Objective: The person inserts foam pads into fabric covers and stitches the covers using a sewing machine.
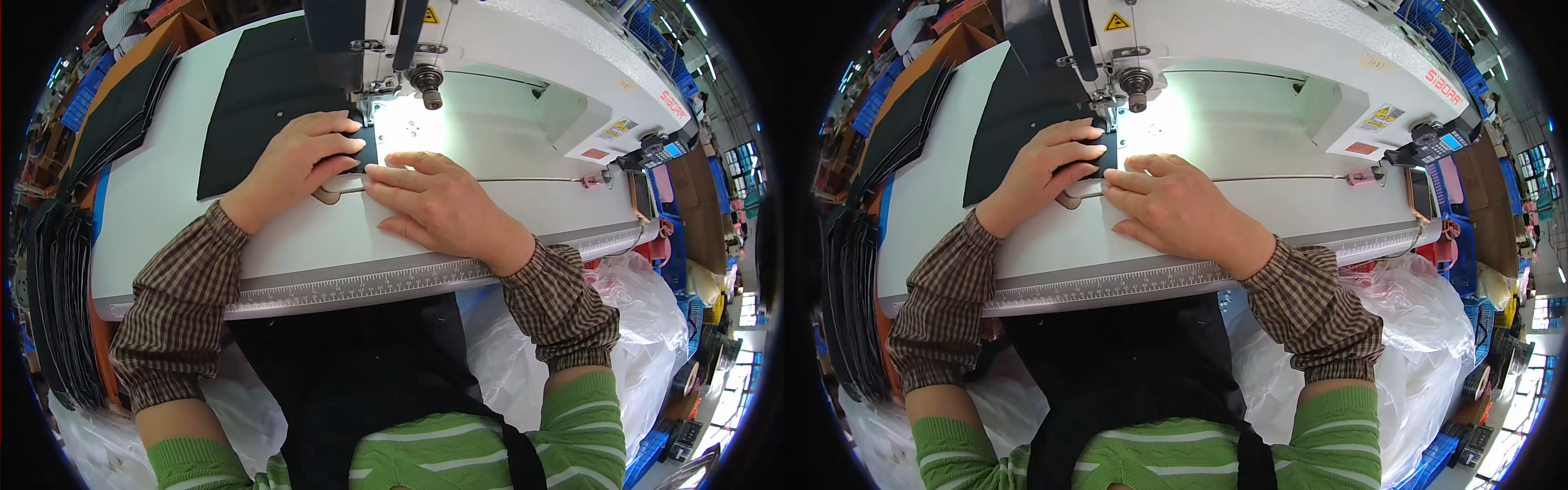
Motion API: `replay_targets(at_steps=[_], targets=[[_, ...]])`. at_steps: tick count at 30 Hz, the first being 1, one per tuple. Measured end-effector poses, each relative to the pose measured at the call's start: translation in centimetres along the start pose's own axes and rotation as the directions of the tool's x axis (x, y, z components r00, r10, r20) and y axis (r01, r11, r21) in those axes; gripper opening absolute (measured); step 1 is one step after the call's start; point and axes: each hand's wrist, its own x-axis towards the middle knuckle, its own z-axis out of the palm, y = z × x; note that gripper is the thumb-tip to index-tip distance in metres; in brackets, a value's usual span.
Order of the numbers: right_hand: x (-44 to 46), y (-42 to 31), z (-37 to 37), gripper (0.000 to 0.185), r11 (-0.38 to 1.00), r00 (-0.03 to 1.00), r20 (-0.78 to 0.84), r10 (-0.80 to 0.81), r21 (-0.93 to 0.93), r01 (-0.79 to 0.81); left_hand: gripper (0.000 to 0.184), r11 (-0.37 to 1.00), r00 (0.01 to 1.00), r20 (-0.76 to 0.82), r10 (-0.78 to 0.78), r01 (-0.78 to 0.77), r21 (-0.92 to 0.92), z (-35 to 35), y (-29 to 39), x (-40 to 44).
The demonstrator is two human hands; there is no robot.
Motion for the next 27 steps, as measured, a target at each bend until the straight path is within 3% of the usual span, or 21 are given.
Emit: replay_targets(at_steps=[9, 13, 23, 27], targets=[[0.0, 0.1, 0.2, 0.045, 0.999, 1.0, -0.001, 0.018, 0.031, -0.018, 0.018, 1.0, 1.0, 0.003, -0.01, 0.01, -0.002, -0.5, -2.3, 2.3], [-0.1, 0.3, 0.4, 0.038, 1.0, 1.0, -0.024, 0.012, 0.02, -0.012, 0.019, 0.996, 0.996, 0.013, -0.085, 0.085, 0.033, -0.7, -2.8, 3.2], [0.0, 0.1, 0.1, 0.044, 0.996, 0.998, 0.01, 0.054, 0.076, -0.055, 0.019, 0.97, 0.966, 0.089, -0.242, 0.238, 0.052, -1.3, -4.0, 4.4], [0.1, 0.0, 0.1, 0.043, 0.995, 0.998, 0.012, 0.063, 0.072, -0.063, 0.018, 0.985, 0.993, 0.039, -0.108, 0.102, 0.136, -1.3, -3.6, 4.1]])
